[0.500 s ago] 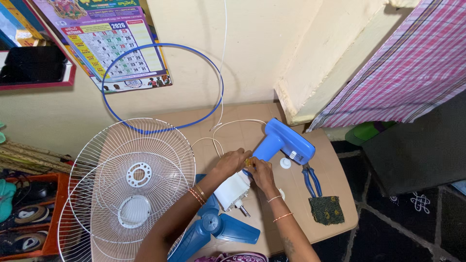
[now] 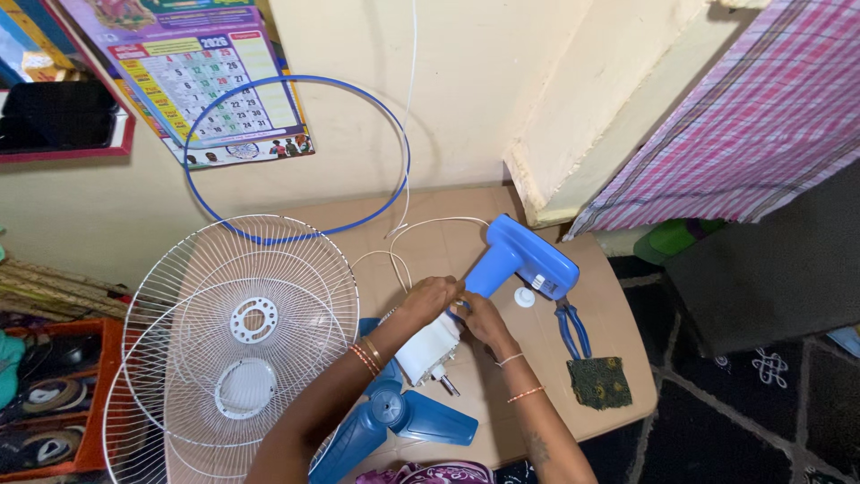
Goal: The person disassembles an electric fan on a table. Using a screwdriver and pliers, they remove screws from the motor housing, detach the motor from the stand, and separate the motor casing. The fan blades, cage, and stand remain on the table during the process.
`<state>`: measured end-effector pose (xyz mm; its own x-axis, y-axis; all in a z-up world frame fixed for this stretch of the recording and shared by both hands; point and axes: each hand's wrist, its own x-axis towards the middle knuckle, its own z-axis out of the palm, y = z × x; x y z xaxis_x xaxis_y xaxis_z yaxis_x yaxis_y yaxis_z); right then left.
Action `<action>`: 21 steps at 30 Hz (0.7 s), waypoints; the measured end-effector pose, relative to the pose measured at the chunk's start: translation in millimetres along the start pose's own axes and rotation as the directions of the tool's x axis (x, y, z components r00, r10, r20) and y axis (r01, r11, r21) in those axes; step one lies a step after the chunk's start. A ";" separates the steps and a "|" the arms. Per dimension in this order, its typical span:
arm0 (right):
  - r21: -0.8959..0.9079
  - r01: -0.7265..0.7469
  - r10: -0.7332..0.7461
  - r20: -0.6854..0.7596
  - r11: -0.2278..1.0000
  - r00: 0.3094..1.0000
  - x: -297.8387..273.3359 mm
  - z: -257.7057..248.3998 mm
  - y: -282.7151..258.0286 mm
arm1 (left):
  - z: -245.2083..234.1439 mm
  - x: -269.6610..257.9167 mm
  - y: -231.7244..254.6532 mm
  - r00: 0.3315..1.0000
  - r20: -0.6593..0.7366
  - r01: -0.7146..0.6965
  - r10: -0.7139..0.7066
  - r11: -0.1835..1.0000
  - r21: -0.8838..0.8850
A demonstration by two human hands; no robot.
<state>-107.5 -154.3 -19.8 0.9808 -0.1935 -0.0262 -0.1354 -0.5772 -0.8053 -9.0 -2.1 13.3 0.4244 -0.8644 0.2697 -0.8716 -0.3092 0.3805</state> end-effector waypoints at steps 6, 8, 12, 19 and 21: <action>-0.094 0.014 -0.022 -0.092 0.995 0.995 -2.7 9.2 -1.9 | -21.8 -7.8 5.0 0.996 -0.022 -0.088 0.087 0.995 -0.056; -0.211 0.073 -0.113 -0.184 0.975 0.976 -7.4 12.3 -8.4 | -25.6 -8.6 6.6 0.999 0.039 -0.002 0.004 0.998 -0.059; -0.268 0.070 -0.143 -0.263 0.961 0.954 -11.1 14.4 -24.9 | -20.3 -8.1 8.2 0.963 0.133 0.236 -0.233 0.972 -0.003; -0.308 -0.108 0.046 -0.202 0.945 0.978 -4.2 12.8 -35.5 | -2.2 -7.8 -7.7 0.990 0.061 0.129 -0.130 0.991 0.018; -0.261 0.135 -0.197 -0.230 0.956 0.953 -1.8 9.6 -31.0 | -4.7 -7.9 -11.5 0.996 0.039 0.080 -0.080 0.997 0.012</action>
<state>-103.8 -128.4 -0.4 0.9290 -0.2532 0.2701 -0.0341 -0.7850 -0.6185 -1.2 10.1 10.9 0.4832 -0.8515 0.2038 -0.8377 -0.3820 0.3904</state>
